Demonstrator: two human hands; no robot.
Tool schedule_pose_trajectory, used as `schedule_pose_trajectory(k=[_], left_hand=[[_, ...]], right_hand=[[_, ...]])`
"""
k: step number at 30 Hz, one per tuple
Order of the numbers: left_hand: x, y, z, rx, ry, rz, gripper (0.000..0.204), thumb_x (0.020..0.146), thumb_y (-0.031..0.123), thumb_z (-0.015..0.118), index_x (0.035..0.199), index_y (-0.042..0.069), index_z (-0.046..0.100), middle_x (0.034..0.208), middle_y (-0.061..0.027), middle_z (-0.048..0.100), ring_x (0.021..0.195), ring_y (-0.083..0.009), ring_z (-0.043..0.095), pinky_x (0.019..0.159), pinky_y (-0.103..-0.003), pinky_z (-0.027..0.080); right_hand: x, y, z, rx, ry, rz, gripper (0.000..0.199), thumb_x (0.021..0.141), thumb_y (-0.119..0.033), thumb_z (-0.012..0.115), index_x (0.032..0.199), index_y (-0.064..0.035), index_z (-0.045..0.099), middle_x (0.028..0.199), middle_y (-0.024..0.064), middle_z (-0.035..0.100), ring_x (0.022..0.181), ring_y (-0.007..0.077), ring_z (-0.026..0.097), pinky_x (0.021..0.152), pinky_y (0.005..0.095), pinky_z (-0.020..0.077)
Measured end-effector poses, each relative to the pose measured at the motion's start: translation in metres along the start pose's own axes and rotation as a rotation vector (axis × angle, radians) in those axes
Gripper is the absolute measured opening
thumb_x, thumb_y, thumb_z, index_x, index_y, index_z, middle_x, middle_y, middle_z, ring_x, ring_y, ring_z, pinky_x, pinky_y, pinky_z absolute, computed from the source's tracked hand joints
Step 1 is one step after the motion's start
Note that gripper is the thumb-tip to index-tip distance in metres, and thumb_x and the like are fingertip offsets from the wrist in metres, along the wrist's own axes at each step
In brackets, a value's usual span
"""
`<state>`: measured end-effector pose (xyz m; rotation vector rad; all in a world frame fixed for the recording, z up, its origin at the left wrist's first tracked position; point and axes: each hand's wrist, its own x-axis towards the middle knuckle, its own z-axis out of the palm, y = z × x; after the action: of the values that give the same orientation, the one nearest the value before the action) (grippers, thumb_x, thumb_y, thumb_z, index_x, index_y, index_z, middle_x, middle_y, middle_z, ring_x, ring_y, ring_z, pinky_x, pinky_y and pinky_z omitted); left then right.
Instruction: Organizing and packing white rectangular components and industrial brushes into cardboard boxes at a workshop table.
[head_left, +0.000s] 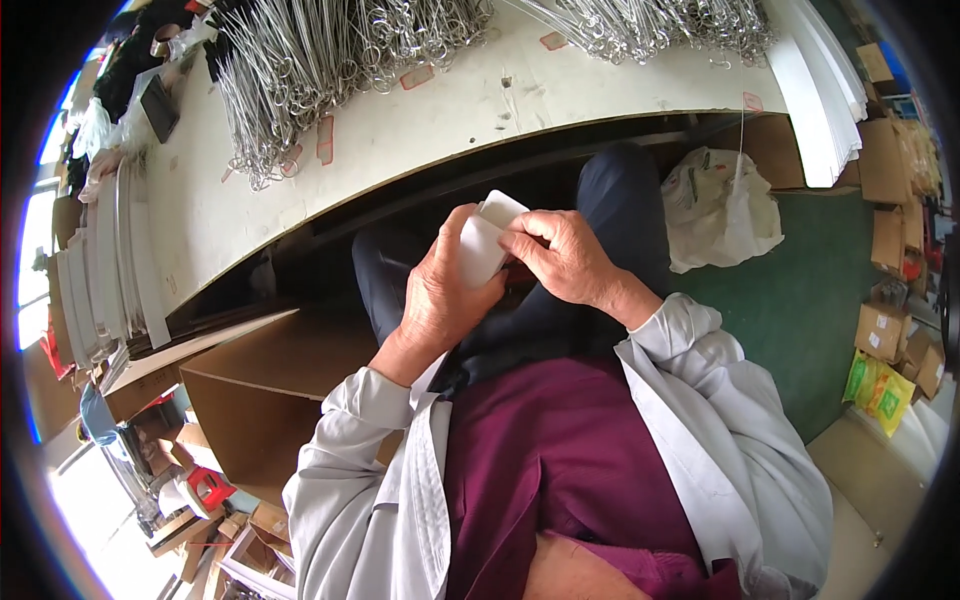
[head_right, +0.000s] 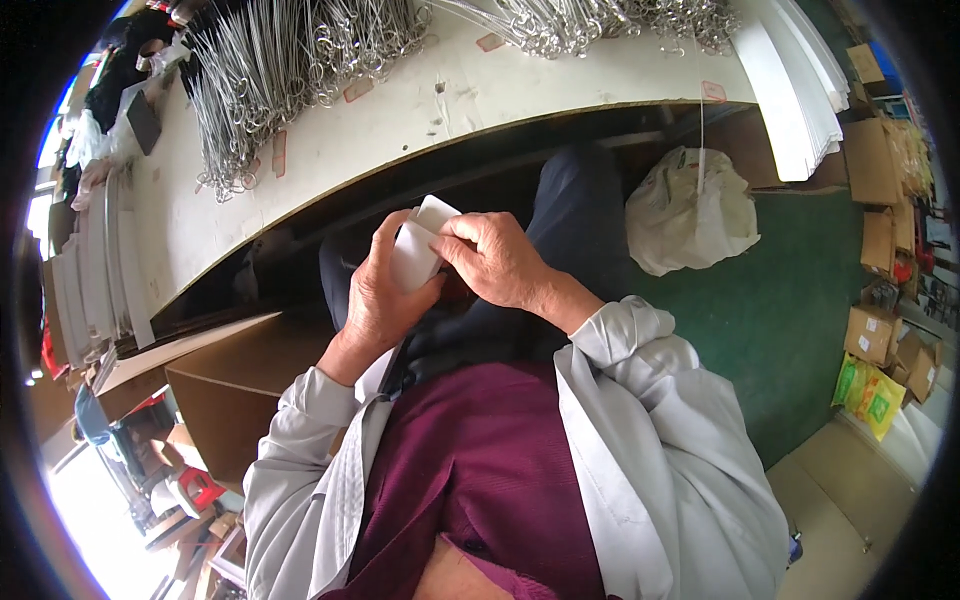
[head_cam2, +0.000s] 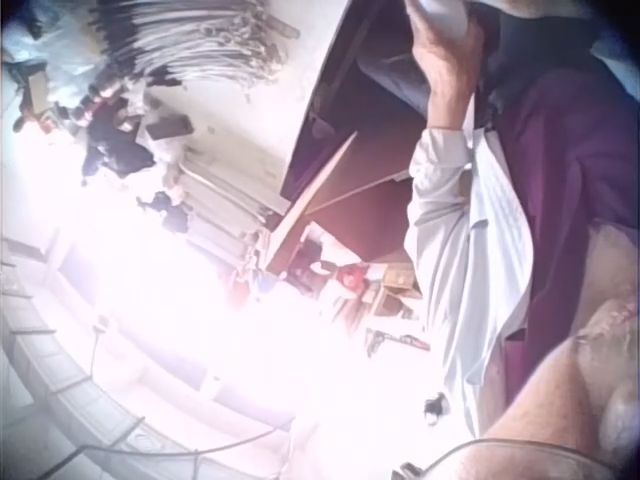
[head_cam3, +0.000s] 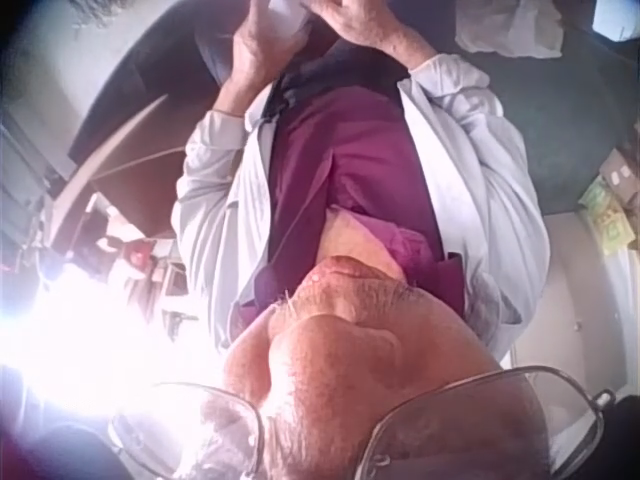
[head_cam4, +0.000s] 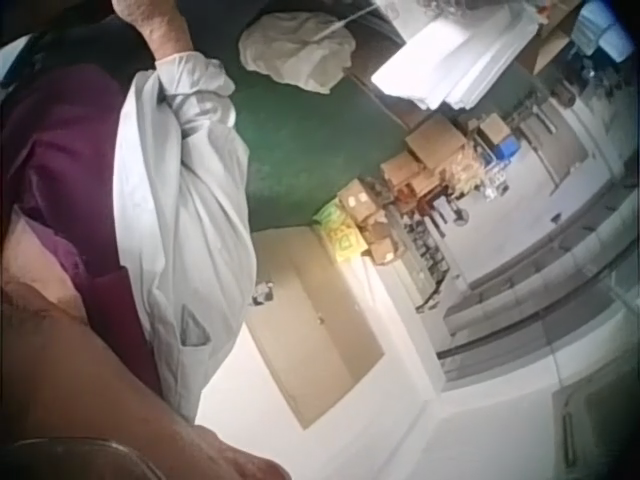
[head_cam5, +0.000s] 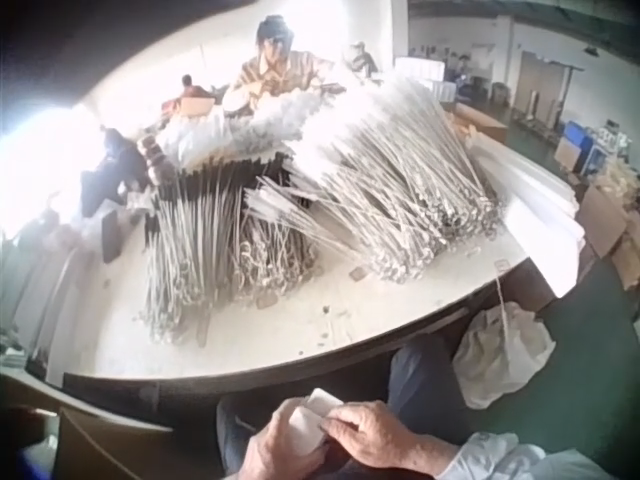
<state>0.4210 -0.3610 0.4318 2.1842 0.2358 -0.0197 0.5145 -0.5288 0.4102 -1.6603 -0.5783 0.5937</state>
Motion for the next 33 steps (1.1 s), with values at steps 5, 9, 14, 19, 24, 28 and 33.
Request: schedule_pose_trajectory(k=[5,9,14,19,24,28,33], left_hand=[[0.002,-0.003,0.003,0.011,-0.027,0.008,0.063,0.075,0.012,0.079,0.131,0.011,0.05,0.108,-0.0199,0.068,0.096,-0.0395,0.07,0.08,-0.043,0.058],[-0.001,-0.004,0.01,-0.022,0.016,0.003,0.047,0.075,0.013,0.079,0.115,0.009,0.055,0.101,-0.0191,0.069,0.089,-0.0395,0.071,0.074,-0.043,0.058],[-0.005,-0.008,0.019,-0.001,0.047,0.03,0.047,0.077,0.014,0.079,0.116,0.009,0.053,0.097,-0.0198,0.069,0.085,-0.0398,0.071,0.07,-0.044,0.058],[-0.011,-0.01,0.024,-0.005,0.109,0.004,0.069,0.078,0.016,0.084,0.129,0.008,0.038,0.097,-0.0211,0.069,0.086,-0.0388,0.072,0.072,-0.043,0.059],[-0.014,-0.006,0.028,0.075,0.096,-0.053,0.079,0.075,0.019,0.086,0.136,0.002,0.039,0.097,-0.0227,0.068,0.085,-0.0398,0.072,0.072,-0.043,0.06],[-0.015,-0.009,0.032,0.171,0.175,0.047,0.07,0.074,0.021,0.087,0.128,0.0,0.048,0.097,-0.0229,0.069,0.084,-0.0392,0.072,0.071,-0.043,0.06],[-0.015,-0.003,0.034,0.215,0.197,0.023,0.06,0.07,0.023,0.089,0.116,-0.002,0.058,0.096,-0.022,0.07,0.083,-0.0377,0.073,0.071,-0.041,0.06]], right_hand=[[-0.004,-0.002,0.007,-0.164,-0.046,-0.038,0.02,0.095,-0.017,0.069,0.088,0.0019,0.071,0.075,0.0133,0.069,0.063,0.0186,0.066,0.058,0.0315,0.0498],[-0.01,0.001,0.026,0.058,0.175,-0.142,0.02,0.094,-0.015,0.068,0.105,0.0015,0.066,0.077,0.0204,0.069,0.069,0.0322,0.071,0.063,0.036,0.0548],[-0.02,0.005,0.025,0.02,0.207,-0.023,0.03,0.094,-0.016,0.067,0.12,0.0,0.063,0.086,0.0203,0.072,0.079,0.0327,0.073,0.068,0.036,0.0574],[-0.017,-0.004,0.021,-0.516,0.151,-0.404,0.026,0.097,-0.015,0.062,0.116,0.0006,0.069,0.086,0.019,0.072,0.069,0.0345,0.069,0.063,0.0387,0.0565],[-0.014,0.005,0.024,0.015,0.117,0.01,0.021,0.096,-0.019,0.067,0.101,0.0001,0.074,0.083,0.0149,0.074,0.069,0.0187,0.072,0.063,0.0311,0.0558],[-0.013,0.005,0.032,0.001,0.165,0.01,0.017,0.094,-0.014,0.07,0.098,0.0018,0.073,0.084,0.0151,0.075,0.069,0.017,0.071,0.065,0.0279,0.0563],[-0.011,0.011,0.018,0.177,0.117,0.233,0.018,0.094,-0.014,0.071,0.092,0.0038,0.071,0.081,0.0111,0.075,0.066,0.0126,0.069,0.062,0.0253,0.0556]])
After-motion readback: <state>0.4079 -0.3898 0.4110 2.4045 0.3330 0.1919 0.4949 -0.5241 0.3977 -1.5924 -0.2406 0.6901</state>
